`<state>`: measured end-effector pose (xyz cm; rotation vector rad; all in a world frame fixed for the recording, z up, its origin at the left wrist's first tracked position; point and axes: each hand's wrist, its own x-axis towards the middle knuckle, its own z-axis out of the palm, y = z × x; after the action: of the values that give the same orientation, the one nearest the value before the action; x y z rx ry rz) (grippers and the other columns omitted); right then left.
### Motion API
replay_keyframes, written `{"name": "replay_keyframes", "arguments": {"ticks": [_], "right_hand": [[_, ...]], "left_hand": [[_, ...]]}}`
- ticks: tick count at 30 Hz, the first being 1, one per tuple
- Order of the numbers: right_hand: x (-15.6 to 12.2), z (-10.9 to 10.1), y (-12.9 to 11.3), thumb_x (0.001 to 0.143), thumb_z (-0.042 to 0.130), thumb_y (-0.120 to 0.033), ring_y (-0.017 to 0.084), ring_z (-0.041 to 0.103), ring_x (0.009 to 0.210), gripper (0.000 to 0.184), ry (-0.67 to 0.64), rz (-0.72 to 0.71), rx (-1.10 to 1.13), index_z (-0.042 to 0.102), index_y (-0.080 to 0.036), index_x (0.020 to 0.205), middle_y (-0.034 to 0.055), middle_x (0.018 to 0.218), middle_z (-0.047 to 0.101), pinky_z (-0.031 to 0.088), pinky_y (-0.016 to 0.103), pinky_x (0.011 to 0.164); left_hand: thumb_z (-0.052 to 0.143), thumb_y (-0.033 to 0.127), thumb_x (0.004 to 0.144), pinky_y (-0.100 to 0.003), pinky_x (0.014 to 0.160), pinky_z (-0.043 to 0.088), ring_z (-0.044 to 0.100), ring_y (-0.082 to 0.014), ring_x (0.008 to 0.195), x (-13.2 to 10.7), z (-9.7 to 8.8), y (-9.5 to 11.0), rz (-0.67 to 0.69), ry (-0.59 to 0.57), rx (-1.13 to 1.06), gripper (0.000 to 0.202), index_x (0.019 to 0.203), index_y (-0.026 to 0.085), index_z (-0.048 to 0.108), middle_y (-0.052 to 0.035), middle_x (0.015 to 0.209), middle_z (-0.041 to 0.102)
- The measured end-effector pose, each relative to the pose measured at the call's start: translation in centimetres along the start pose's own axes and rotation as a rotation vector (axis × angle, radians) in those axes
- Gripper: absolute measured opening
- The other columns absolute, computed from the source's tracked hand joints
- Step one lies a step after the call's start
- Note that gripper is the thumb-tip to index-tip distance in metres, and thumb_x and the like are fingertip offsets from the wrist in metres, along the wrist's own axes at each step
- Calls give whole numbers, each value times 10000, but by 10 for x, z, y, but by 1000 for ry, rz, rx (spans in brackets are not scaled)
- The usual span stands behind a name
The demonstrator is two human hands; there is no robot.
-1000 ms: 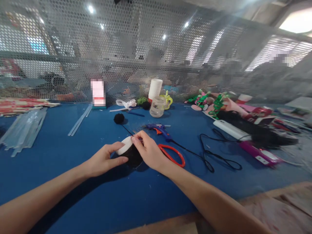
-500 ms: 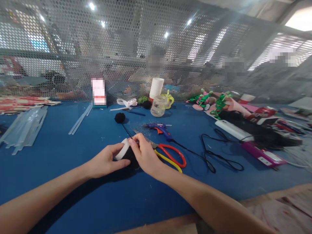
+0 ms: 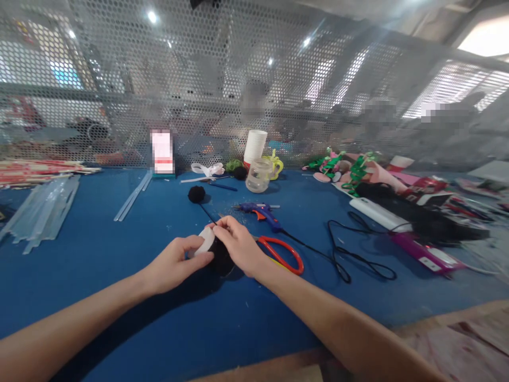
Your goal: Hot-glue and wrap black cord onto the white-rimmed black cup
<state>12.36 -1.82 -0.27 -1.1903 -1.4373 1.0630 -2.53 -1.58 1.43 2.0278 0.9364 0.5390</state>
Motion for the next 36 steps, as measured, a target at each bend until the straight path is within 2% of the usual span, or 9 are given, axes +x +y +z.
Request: {"name": "replay_keyframes", "arguments": {"ticks": [6, 11, 16, 19, 23, 27, 31, 34, 36], "right_hand": [[30, -4, -7, 661, 474, -122, 90, 529, 600, 46, -187, 312, 388, 458, -165, 659, 11, 707, 604, 407, 226, 587], [69, 4, -3, 685, 452, -119, 110, 579, 672, 53, -266, 343, 417, 483, -161, 693, 44, 754, 624, 439, 249, 650], [113, 18, 0, 707, 444, -152, 132, 587, 699, 49, -178, 271, 257, 474, -178, 735, 42, 795, 618, 450, 300, 669], [137, 19, -4, 708, 474, -166, 125, 543, 890, 142, -74, 120, 129, 486, -192, 847, 35, 976, 583, 402, 297, 794], [159, 13, -13, 731, 451, -134, 81, 429, 1063, 246, 23, -90, -29, 481, -163, 973, 49, 1170, 484, 298, 214, 902], [163, 3, -20, 766, 424, -168, 90, 433, 1063, 305, 50, -181, -193, 448, -139, 1068, 71, 1194, 471, 326, 212, 876], [149, -9, -20, 816, 339, -231, 111, 577, 822, 315, -1, -157, -375, 427, -133, 1102, 85, 1019, 593, 436, 243, 711], [130, -25, -19, 810, 343, -207, 109, 599, 636, 274, -46, -123, -547, 491, -113, 1019, 87, 854, 641, 445, 231, 618], [114, -38, -20, 792, 378, -200, 112, 598, 633, 223, -53, -114, -670, 542, -131, 926, 71, 826, 643, 433, 221, 621]], "left_hand": [[431, 302, 747, -224, 576, 363, 432, -123, 606, 0, -1, 0, 8, 40, 70, 240, 666, 114, 556, 20, 601, 477], [421, 285, 741, -218, 554, 327, 371, -105, 573, -1, 0, 1, 23, 17, 83, 241, 563, 129, 465, 34, 569, 395], [417, 279, 738, -222, 545, 294, 331, -98, 561, -1, 0, 3, 34, 4, 69, 269, 511, 153, 346, 43, 566, 332], [416, 274, 744, -224, 547, 285, 319, -98, 561, -1, 0, 2, 56, 3, 65, 287, 504, 162, 308, 46, 560, 307], [418, 266, 749, -228, 557, 286, 328, -103, 572, -1, 1, 0, 92, 2, 50, 299, 497, 166, 292, 45, 553, 298], [425, 264, 745, -228, 558, 292, 340, -105, 575, -2, 1, -3, 109, 0, 46, 303, 490, 166, 295, 46, 548, 303], [427, 274, 744, -232, 568, 297, 349, -108, 582, -3, 1, -4, 95, -6, 58, 294, 497, 163, 312, 41, 562, 326], [418, 278, 745, -234, 567, 293, 347, -109, 581, -2, 0, -3, 89, -6, 57, 292, 498, 162, 314, 39, 565, 326], [416, 280, 744, -231, 557, 286, 332, -105, 570, -2, 0, -2, 79, 4, 65, 296, 498, 164, 300, 43, 560, 308]]}}
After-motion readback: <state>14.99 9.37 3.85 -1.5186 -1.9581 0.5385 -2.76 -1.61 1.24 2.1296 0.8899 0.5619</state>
